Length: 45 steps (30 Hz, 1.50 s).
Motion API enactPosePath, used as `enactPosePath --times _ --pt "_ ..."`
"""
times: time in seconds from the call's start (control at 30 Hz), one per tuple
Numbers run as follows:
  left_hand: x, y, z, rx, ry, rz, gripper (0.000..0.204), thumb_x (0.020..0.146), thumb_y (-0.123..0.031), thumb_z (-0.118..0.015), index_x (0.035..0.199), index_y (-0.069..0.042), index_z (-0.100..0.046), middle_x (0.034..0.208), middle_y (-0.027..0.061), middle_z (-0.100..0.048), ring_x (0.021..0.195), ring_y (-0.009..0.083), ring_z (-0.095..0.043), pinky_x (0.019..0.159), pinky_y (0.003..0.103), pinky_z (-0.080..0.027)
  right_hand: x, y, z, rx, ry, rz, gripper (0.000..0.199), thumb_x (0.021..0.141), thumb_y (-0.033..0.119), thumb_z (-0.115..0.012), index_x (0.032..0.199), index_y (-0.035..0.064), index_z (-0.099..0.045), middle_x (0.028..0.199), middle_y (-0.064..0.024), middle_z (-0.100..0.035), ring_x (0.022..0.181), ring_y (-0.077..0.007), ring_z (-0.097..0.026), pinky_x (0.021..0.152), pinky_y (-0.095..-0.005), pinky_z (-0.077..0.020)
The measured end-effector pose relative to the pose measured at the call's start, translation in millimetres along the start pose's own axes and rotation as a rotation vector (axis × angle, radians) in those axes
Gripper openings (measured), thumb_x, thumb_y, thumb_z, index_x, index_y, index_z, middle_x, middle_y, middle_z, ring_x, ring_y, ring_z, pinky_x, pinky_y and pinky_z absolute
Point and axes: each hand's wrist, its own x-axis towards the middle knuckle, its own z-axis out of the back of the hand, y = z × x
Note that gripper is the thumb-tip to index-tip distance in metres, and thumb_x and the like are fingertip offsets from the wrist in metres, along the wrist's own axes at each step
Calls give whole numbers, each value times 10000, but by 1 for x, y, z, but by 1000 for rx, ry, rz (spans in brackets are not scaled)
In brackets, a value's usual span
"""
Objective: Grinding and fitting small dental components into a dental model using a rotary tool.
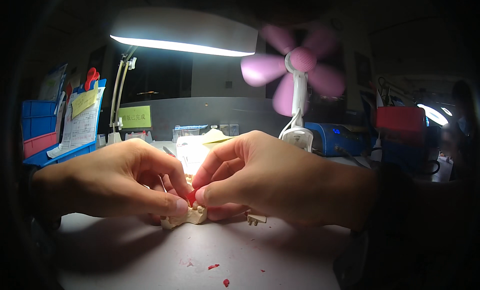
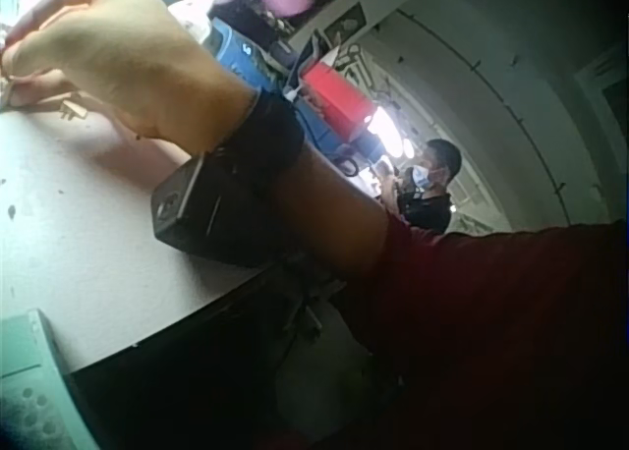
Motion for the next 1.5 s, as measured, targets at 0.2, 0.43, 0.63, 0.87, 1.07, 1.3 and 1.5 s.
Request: enactPosePath --times 0.2,0.43,0.63,0.87,1.07,1.3,1.5 --pt "0 0 1 45 16 -10 214 958 -162 -738 1074 17 -724 866 77 -725 778 91 -661 685 237 -522 2 -1 1 -7 27 -6 224 961 84 -734 1136 -44 -677 1067 -124 -716 948 -146 -699 809 -252 -571" --pt "0 1 2 114 29 -60 192 960 -156 -725 1033 21 -707 862 75 -729 786 97 -666 693 254 -513 3 -2 2 10 30 -3 208 960 75 -736 1120 -46 -681 1056 -126 -713 939 -148 -695 790 -251 -567" --pt "2 0 1 78 32 -21 187 957 -147 -723 1032 23 -704 859 74 -722 798 106 -667 694 256 -513 3 -4 3 36 41 -3 197 960 74 -736 1110 -45 -686 1048 -125 -712 927 -147 -695 774 -250 -566" --pt "2 1 2 29 49 -41 196 957 -160 -729 1032 20 -702 873 77 -713 804 109 -667 702 259 -517 3 -3 3 27 35 -8 203 960 74 -736 1113 -50 -687 1042 -126 -713 921 -145 -695 773 -248 -566" --pt "5 1 2 -59 65 25 189 969 -181 -731 1026 -2 -711 920 69 -714 824 103 -656 705 255 -515 1 -1 2 34 36 -11 211 967 84 -729 1125 -50 -687 1027 -123 -717 917 -145 -695 760 -247 -558" --pt "4 -1 -2 -100 10 62 182 969 -191 -738 994 -12 -714 913 62 -715 814 98 -645 701 242 -503 1 -2 1 67 35 -4 170 973 81 -721 1088 -42 -691 971 -113 -712 838 -125 -654 670 -239 -494" --pt "1 0 -6 -213 -11 54 172 966 -180 -735 967 -10 -711 888 56 -717 812 96 -645 691 232 -493 0 -2 0 60 28 -3 162 975 86 -722 1079 -35 -691 978 -112 -714 855 -127 -662 678 -239 -499"
